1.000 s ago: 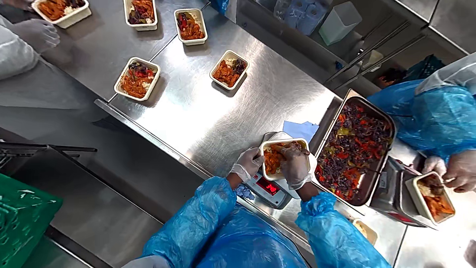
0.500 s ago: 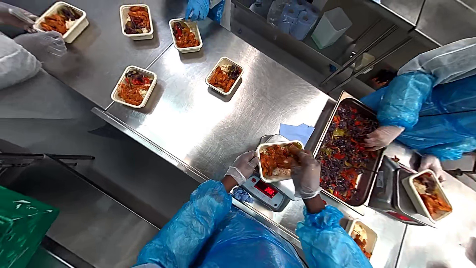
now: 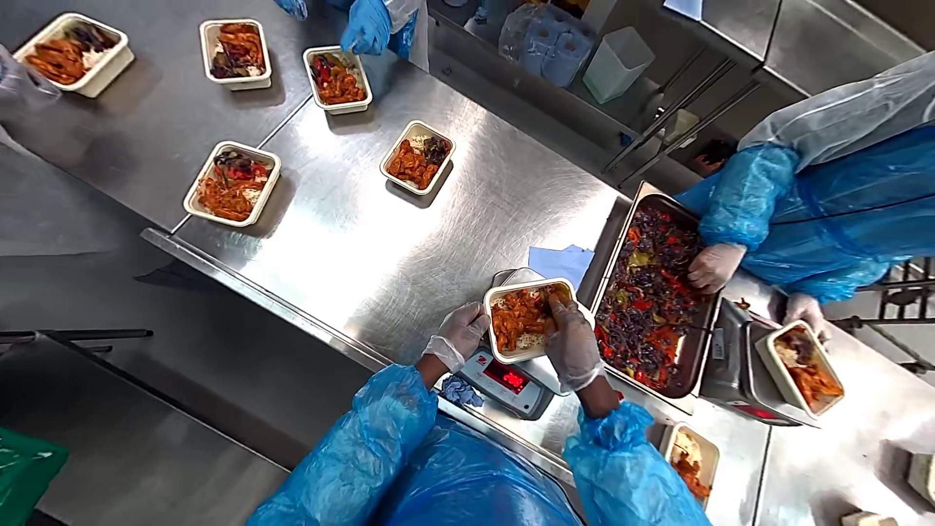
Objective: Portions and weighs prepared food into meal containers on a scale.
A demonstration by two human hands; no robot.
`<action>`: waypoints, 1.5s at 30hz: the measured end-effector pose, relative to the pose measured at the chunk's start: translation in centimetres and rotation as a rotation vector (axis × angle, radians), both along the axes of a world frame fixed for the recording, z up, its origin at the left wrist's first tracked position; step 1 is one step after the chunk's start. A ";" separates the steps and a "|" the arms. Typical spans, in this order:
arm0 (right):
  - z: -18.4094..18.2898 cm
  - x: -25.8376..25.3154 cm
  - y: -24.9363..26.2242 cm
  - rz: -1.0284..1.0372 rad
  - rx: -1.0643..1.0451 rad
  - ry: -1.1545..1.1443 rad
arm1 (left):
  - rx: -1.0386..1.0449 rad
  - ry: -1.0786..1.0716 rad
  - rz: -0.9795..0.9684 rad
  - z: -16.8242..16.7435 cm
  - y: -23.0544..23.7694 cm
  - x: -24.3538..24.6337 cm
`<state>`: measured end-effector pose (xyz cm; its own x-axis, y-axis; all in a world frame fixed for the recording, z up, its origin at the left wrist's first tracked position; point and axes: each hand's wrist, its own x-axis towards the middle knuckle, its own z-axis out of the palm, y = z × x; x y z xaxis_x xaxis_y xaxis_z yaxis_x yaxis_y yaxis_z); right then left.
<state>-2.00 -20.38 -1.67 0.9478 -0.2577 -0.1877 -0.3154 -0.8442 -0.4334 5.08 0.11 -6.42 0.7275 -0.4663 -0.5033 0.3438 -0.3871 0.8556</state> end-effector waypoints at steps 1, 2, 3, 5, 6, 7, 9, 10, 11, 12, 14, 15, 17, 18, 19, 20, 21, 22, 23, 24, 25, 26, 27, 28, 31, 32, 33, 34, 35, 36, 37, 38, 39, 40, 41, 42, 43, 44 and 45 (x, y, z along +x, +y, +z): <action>0.1 0.3 0.3 -0.012 -0.008 -0.036 | 0.006 -0.002 0.003 -0.4 -0.2 0.2; 0.1 0.3 0.6 -0.032 -0.014 -0.069 | 0.006 -0.006 0.005 -0.9 -0.3 0.4; 0.2 0.2 0.8 -0.052 -0.016 -0.079 | 0.007 -0.007 0.008 -1.3 -0.4 0.5; 0.0 0.1 0.8 -0.088 -0.013 -0.041 | 0.012 -0.014 0.005 -1.8 -0.5 0.6; -0.4 0.0 0.7 -0.093 -0.006 -0.008 | 0.017 -0.022 0.002 -1.8 -0.5 0.5; -0.8 -0.1 0.5 -0.091 0.000 0.017 | 0.022 -0.029 -0.003 -1.8 -0.5 0.5; -1.5 -0.3 0.2 -0.085 0.019 0.047 | 0.034 -0.040 -0.013 -1.6 -0.5 0.5; -1.3 -0.3 0.2 -0.090 0.049 0.051 | 0.038 -0.041 -0.019 -1.3 -0.4 0.5; -0.8 -0.2 0.3 -0.101 0.097 0.047 | 0.038 -0.043 -0.021 -1.2 -0.4 0.5; -0.4 -0.1 0.3 -0.108 0.133 0.042 | 0.036 -0.042 -0.020 -1.2 -0.4 0.5; 0.0 0.1 0.3 -0.110 0.146 0.003 | 0.035 -0.038 -0.015 -1.5 -0.4 0.4; 0.3 0.1 0.3 -0.115 0.140 -0.027 | 0.037 -0.036 -0.013 -1.5 -0.4 0.5; 0.7 0.1 0.4 -0.130 0.121 -0.087 | 0.041 -0.031 -0.009 -1.5 -0.4 0.4; 0.8 0.2 0.4 -0.136 0.108 -0.104 | 0.044 -0.031 -0.008 -1.5 -0.4 0.4; 0.6 0.2 0.2 -0.133 0.092 -0.110 | 0.045 -0.037 -0.011 -1.6 -0.4 0.4; 0.3 0.2 0.1 -0.128 0.072 -0.105 | 0.045 -0.045 -0.014 -1.7 -0.5 0.4; -0.1 0.0 0.0 -0.116 0.065 -0.101 | 0.046 -0.052 -0.016 -1.7 -0.5 0.4; -0.5 -0.3 0.1 -0.103 0.072 -0.092 | 0.047 -0.054 -0.017 -1.6 -0.5 0.4; -0.8 -0.5 0.2 -0.090 0.084 -0.070 | 0.046 -0.052 -0.018 -1.5 -0.4 0.4; -0.8 -0.8 0.4 -0.078 0.109 -0.050 | 0.041 -0.048 -0.019 -1.6 -0.3 0.5; -0.6 -0.7 0.4 -0.048 0.129 -0.074 | 0.030 -0.045 -0.018 -2.0 -0.3 0.5; -0.2 -0.8 0.3 -0.030 0.145 -0.085 | 0.014 -0.051 -0.008 -2.5 -0.4 0.5; 0.4 -1.1 0.1 -0.025 0.159 -0.094 | -0.003 -0.056 0.000 -2.9 -0.5 0.5; 0.8 -1.4 0.0 -0.026 0.173 -0.110 | -0.012 -0.059 0.003 -3.0 -0.5 0.6; 1.3 -2.2 -0.2 -0.043 0.165 -0.169 | 0.003 -0.055 -0.042 -1.4 -0.4 0.7; 1.2 -2.3 -0.3 -0.050 0.148 -0.180 | 0.008 -0.061 -0.059 -0.9 -0.4 0.7; 1.2 -2.2 -0.4 -0.056 0.130 -0.187 | 0.017 -0.066 -0.062 -0.7 -0.6 0.7; 0.9 -1.9 -0.5 -0.063 0.117 -0.190 | 0.024 -0.067 -0.060 -0.5 -0.7 0.8; 0.7 -1.6 -0.5 -0.067 0.107 -0.190 | 0.027 -0.062 -0.056 -0.3 -0.8 0.9; 0.3 -1.4 -0.6 -0.070 0.097 -0.192 | 0.027 -0.055 -0.051 -0.1 -0.9 0.9; 0.0 -1.3 -0.6 -0.075 0.095 -0.188 | 0.027 -0.053 -0.049 0.1 -0.9 1.0; -0.1 -1.3 -0.7 -0.079 0.097 -0.176 | 0.030 -0.054 -0.050 0.2 -0.9 0.9; -0.2 -1.2 -0.7 -0.081 0.099 -0.159 | 0.029 -0.054 -0.052 0.3 -0.9 0.8; -0.2 -1.1 -0.7 -0.083 0.103 -0.136 | 0.025 -0.054 -0.053 0.5 -0.9 0.7; 0.0 -0.9 -0.7 -0.079 0.100 -0.111 | 0.021 -0.053 -0.049 0.6 -0.9 0.6; 0.1 -0.6 -0.7 -0.072 0.092 -0.086 | 0.017 -0.056 -0.046 0.7 -0.8 0.5; 0.4 -0.4 -0.6 -0.067 0.082 -0.055 | 0.015 -0.058 -0.043 0.7 -0.8 0.5; 0.6 -0.2 -0.6 -0.056 0.071 -0.029 | 0.020 -0.063 -0.041 0.7 -0.8 0.4; 0.8 -0.2 -0.6 -0.046 0.055 -0.018 | 0.030 -0.070 -0.038 0.5 -0.9 0.4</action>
